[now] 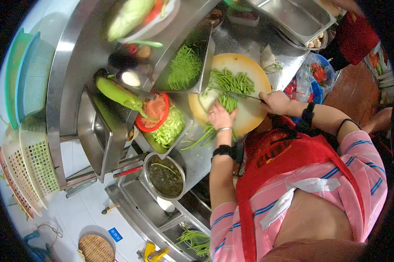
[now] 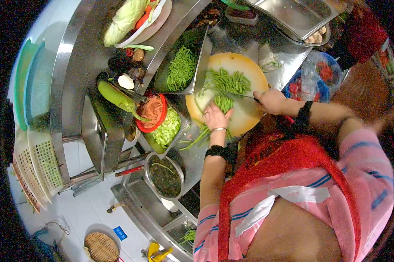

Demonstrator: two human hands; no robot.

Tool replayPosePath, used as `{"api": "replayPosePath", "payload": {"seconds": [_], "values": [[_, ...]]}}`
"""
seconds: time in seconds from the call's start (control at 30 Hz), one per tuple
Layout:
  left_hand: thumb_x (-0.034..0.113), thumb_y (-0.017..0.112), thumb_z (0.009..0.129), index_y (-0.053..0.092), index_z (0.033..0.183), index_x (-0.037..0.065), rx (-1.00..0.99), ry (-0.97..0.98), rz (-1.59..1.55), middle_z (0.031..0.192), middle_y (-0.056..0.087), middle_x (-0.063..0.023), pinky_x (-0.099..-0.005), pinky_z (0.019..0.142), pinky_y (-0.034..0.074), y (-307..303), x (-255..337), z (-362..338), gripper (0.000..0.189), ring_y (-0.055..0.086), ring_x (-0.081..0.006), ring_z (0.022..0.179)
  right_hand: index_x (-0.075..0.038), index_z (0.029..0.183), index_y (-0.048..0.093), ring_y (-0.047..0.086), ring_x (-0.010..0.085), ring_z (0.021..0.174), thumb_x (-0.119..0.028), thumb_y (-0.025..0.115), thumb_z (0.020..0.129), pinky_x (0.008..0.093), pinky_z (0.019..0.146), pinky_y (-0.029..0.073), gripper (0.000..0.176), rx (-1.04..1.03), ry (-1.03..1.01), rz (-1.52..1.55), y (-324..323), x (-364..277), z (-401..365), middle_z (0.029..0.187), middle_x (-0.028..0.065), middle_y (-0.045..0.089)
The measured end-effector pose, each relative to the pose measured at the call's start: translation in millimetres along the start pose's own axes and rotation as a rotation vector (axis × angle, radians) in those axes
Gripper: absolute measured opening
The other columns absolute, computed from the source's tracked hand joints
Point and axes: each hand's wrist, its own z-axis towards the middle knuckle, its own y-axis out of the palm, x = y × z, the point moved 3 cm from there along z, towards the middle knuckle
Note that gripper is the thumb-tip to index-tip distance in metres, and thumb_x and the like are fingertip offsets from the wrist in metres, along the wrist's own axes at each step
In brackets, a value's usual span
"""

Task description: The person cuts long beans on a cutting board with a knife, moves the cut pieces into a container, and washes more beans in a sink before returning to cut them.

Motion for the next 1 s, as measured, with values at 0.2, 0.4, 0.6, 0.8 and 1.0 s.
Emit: {"api": "replayPosePath", "payload": {"seconds": [0.2, 0.4, 0.6, 0.8, 1.0], "values": [[0.055, 0.072, 0.052, 0.039, 0.121, -0.003, 0.118, -0.040, 0.034, 0.121, 0.044, -0.0198, -0.0448, 0.103, 0.022, -8.0, -11.8, -31.7, 0.096, 0.036, -0.0341, 0.118, -0.005, 0.096, 0.042, 0.057, 0.0380, 0.056, -0.021, 0.054, 0.078, 0.0477, 0.052, 0.046, 0.027, 0.036, -0.105, 0.062, -5.1, -14.9, -17.1, 0.060, 0.0173, 0.057], [0.050, 0.072, 0.055, 0.042, 0.115, -0.004, 0.243, 0.038, 0.091, 0.109, 0.047, -0.0178, -0.0452, 0.099, 0.030, -0.6, -10.1, -36.6, 0.086, 0.041, -0.0330, 0.109, -0.004, 0.098, 0.044, 0.059, 0.0365, 0.058, -0.019, 0.054, 0.076, 0.0473, 0.050, 0.046, 0.029, -0.109, -0.093, -0.029, 1.9, -26.4, -12.3, 0.062, 0.0161, 0.058], [0.048, 0.073, 0.056, 0.045, 0.111, -0.003, 0.257, -0.007, 0.122, 0.105, 0.048, -0.0169, -0.0431, 0.090, 0.037, 11.4, -9.9, -35.8, 0.081, 0.047, -0.0324, 0.100, -0.002, 0.102, 0.045, 0.061, 0.0346, 0.062, -0.018, 0.052, 0.078, 0.0449, 0.052, 0.048, 0.030, -0.149, -0.059, -0.087, 36.9, -38.0, 29.9, 0.069, 0.0161, 0.061], [0.056, 0.071, 0.055, 0.042, 0.118, -0.002, 0.103, -0.018, 0.134, 0.111, 0.047, -0.0190, -0.0410, 0.089, 0.037, -9.9, 0.3, -46.1, 0.091, 0.045, -0.0320, 0.104, -0.003, 0.106, 0.045, 0.061, 0.0352, 0.065, -0.023, 0.053, 0.078, 0.0455, 0.057, 0.048, 0.035, -0.108, -0.097, -0.014, 23.4, -33.2, 37.0, 0.070, 0.0169, 0.061], [0.056, 0.068, 0.060, 0.043, 0.119, -0.001, 0.202, -0.035, 0.168, 0.110, 0.049, -0.0156, -0.0421, 0.087, 0.036, 19.6, -8.8, -28.5, 0.085, 0.048, -0.0307, 0.099, -0.005, 0.104, 0.045, 0.059, 0.0370, 0.065, -0.031, 0.054, 0.079, 0.0471, 0.059, 0.046, 0.037, -0.067, 0.009, -0.020, 4.4, -9.6, 15.5, 0.068, 0.0192, 0.059]]}}
